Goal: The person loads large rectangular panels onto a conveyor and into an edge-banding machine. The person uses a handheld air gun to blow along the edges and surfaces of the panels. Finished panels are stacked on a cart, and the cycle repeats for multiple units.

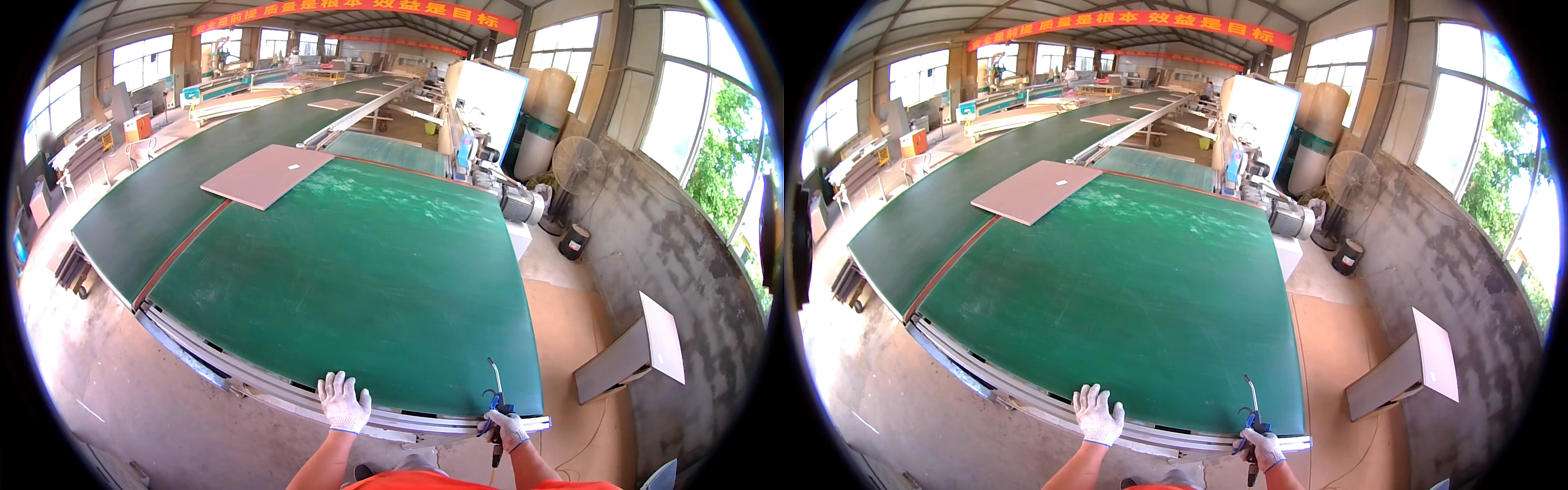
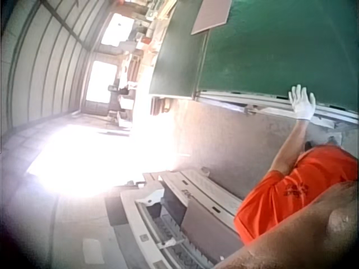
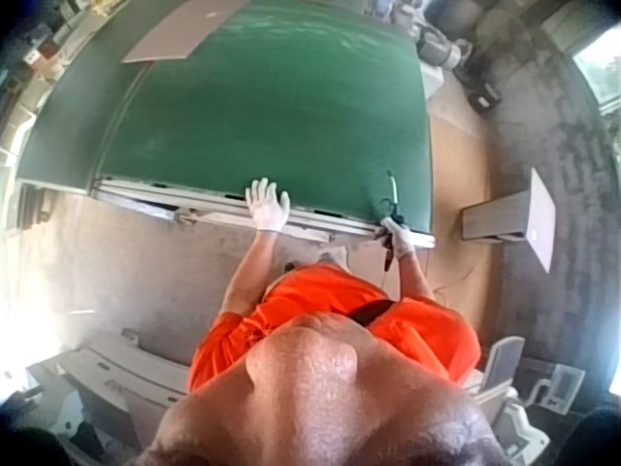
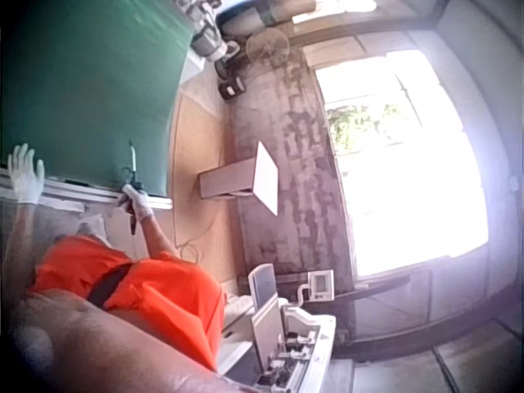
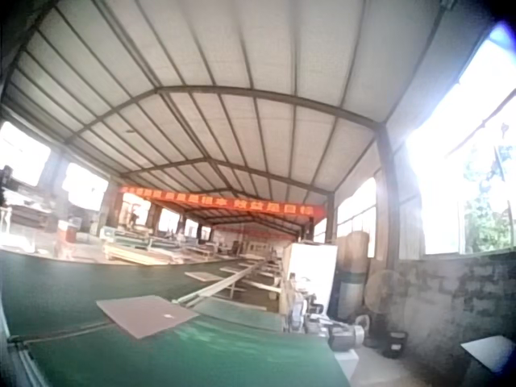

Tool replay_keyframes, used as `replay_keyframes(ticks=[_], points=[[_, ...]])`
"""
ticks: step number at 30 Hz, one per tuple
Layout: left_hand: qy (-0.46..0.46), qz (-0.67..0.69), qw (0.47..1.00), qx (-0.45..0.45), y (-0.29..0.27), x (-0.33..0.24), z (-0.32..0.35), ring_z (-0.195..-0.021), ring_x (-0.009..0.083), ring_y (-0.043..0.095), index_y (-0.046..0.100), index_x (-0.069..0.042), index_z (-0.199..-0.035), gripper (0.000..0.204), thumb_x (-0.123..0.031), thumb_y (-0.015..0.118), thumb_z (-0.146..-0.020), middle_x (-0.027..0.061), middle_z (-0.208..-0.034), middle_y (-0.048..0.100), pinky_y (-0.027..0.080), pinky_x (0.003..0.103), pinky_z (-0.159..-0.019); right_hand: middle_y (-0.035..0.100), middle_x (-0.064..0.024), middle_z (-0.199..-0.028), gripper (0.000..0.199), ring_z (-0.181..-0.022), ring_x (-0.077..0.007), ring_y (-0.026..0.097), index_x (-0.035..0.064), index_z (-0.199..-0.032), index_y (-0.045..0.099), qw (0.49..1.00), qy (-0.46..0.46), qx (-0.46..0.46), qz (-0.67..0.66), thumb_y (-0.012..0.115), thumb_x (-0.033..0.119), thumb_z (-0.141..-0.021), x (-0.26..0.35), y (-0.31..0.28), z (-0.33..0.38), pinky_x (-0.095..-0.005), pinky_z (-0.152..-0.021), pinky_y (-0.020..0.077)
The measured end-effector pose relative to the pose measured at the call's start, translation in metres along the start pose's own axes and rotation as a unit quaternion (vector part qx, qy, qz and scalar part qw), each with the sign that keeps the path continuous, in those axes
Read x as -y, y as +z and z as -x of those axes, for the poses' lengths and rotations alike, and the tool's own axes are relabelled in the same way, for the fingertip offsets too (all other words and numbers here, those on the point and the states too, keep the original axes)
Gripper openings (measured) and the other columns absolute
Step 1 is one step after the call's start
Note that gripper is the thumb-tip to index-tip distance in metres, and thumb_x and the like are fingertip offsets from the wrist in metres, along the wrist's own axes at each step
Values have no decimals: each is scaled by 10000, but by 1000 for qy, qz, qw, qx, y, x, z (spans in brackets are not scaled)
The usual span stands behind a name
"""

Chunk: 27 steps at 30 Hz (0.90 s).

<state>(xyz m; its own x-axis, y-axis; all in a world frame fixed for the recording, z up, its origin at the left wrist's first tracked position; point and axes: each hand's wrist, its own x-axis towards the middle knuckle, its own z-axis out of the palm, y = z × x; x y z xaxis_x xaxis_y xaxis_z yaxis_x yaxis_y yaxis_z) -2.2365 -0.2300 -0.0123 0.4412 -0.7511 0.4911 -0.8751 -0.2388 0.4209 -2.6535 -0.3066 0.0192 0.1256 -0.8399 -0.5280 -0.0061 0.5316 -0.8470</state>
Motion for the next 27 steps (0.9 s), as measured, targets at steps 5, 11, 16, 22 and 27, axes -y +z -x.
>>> replay_keyframes(ticks=[5,11,16,22,27], points=[[29,4,1000,4,4,0,0,-1353,440,460,668,-30,-1161,458,-311,756,-809,187,-1343,578,299,641,-1186,753,-196,-863,325,-521,-223,656,-28,-1034,661,1000,9,1,2,699,287,-961,5,1,4,-354,-474,547],[32,4,999,19,-4,3,3,-1356,441,452,673,-27,-1166,469,-304,758,-797,194,-1358,558,300,640,-1183,752,-212,-872,324,-529,-239,667,-46,-1035,661,1000,18,14,4,699,264,-948,-1,-2,-2,-350,-489,557],[42,-1,999,18,-18,27,-1,-1333,437,473,681,-32,-1158,461,-301,759,-791,185,-1335,573,319,624,-1176,752,-211,-861,304,-533,-240,672,-42,-1012,670,999,26,3,-19,687,255,-951,2,11,1,-358,-492,565],[34,20,999,-1,-53,138,-44,-1313,421,503,687,-58,-1128,438,-299,785,-776,162,-1304,599,346,607,-1167,756,-186,-860,273,-531,-221,669,-12,-1015,663,997,37,-34,59,694,252,-956,15,64,15,-345,-482,549],[43,52,998,-5,-92,244,-91,-1289,414,526,681,-43,-1097,415,-281,785,-774,166,-1295,609,376,606,-1143,737,-120,-815,212,-523,-161,630,18,-979,673,991,43,2,128,698,228,-961,17,190,34,-302,-476,501]])
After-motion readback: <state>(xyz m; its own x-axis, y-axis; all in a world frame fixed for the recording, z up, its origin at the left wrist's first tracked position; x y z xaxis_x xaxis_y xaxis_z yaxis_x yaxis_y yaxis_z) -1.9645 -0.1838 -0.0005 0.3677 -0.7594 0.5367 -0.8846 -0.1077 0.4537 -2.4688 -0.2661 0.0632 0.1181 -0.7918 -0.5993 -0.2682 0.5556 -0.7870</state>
